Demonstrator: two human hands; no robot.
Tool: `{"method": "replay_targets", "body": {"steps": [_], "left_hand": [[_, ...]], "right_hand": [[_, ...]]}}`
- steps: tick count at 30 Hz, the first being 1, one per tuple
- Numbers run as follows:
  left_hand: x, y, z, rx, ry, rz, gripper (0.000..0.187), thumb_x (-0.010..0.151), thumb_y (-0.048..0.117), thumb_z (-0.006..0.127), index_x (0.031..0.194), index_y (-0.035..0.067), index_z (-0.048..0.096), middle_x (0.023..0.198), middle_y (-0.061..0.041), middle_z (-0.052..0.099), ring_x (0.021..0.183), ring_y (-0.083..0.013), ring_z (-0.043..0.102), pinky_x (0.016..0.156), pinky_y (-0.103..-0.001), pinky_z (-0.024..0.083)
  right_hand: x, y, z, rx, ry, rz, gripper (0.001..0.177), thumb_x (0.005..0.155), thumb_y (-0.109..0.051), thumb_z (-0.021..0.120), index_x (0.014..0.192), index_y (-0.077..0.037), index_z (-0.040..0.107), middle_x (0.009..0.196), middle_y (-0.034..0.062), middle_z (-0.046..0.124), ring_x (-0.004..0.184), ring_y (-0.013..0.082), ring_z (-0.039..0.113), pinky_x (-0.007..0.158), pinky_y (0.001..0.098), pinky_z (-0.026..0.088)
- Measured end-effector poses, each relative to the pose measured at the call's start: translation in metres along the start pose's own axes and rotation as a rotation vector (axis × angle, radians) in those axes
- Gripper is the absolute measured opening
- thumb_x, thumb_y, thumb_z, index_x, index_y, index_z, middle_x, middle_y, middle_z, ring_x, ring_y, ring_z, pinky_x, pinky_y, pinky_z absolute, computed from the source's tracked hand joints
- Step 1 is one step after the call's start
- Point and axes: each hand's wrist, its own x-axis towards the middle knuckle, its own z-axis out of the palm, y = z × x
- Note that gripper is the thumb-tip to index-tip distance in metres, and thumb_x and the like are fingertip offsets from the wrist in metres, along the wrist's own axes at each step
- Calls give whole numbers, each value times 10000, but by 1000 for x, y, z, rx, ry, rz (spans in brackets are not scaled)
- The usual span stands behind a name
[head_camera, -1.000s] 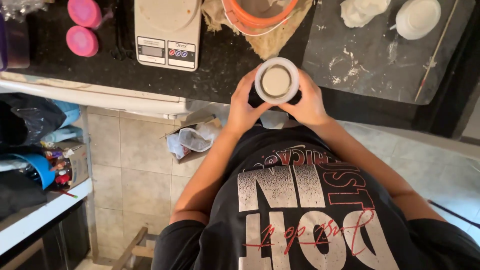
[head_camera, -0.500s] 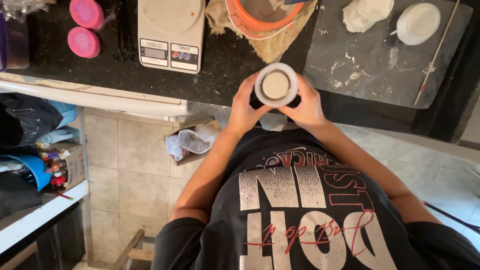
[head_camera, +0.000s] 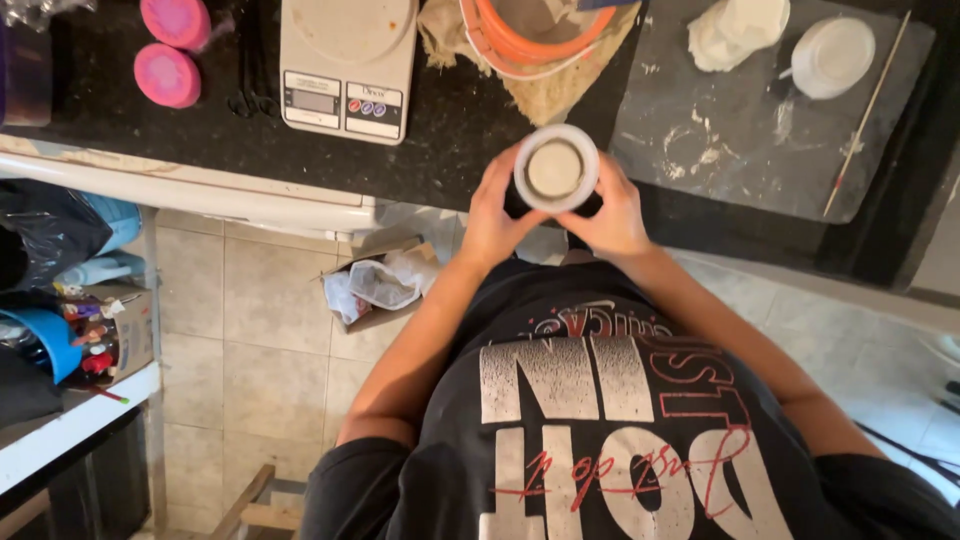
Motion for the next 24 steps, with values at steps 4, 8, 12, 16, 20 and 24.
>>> {"method": "replay_targets", "body": {"steps": [4,8,12,16,20,24], "left_hand": [[3,-6,0,25,3,29,775,842,278,909,1469,60,508,1466,-137,552,1361,-350,560,1157,-479,463],[4,6,-3,27,2,2,785,811,278,925,1441,40,522,1409,-179,575,1333,-390,572,1158,-489,461],[-4,-11,-1,35,-15,10,797,788,217,932,1435,16,513,1401,-225,568,1319,-433,567,1141,-523,462],[7,-14,-2,-9,-47,30,893,810,291,940,1531,79,457,1511,-144,515,1403,-357,524,1186,-484,430],[9,-5,2,-40,-49,39,836,841,273,909,1490,17,449,1459,-244,516,1377,-435,520,1179,-529,432],[4,8,3,-82,-46,8,870,849,305,907,1540,80,429,1542,-137,486,1441,-333,493,1219,-459,405]], "right_hand": [[4,7,3,-8,6,-42,796,731,-173,961,1383,13,543,1262,239,615,1180,452,623,980,541,543],[3,-10,3,9,27,-26,797,721,-166,976,1373,13,554,1251,223,621,1182,436,629,995,511,543],[-5,9,9,4,16,-28,800,705,-174,981,1347,42,556,1210,259,628,1131,471,639,945,549,557],[2,10,7,17,9,-32,855,701,-158,977,1407,18,528,1283,230,613,1192,448,620,1008,524,539],[7,-9,-1,-11,24,-75,824,728,-94,953,1413,47,517,1281,280,605,1197,489,606,1014,558,528],[-1,-6,-5,-34,26,-94,885,698,-107,952,1454,30,512,1331,257,596,1241,452,597,1056,517,509]]}}
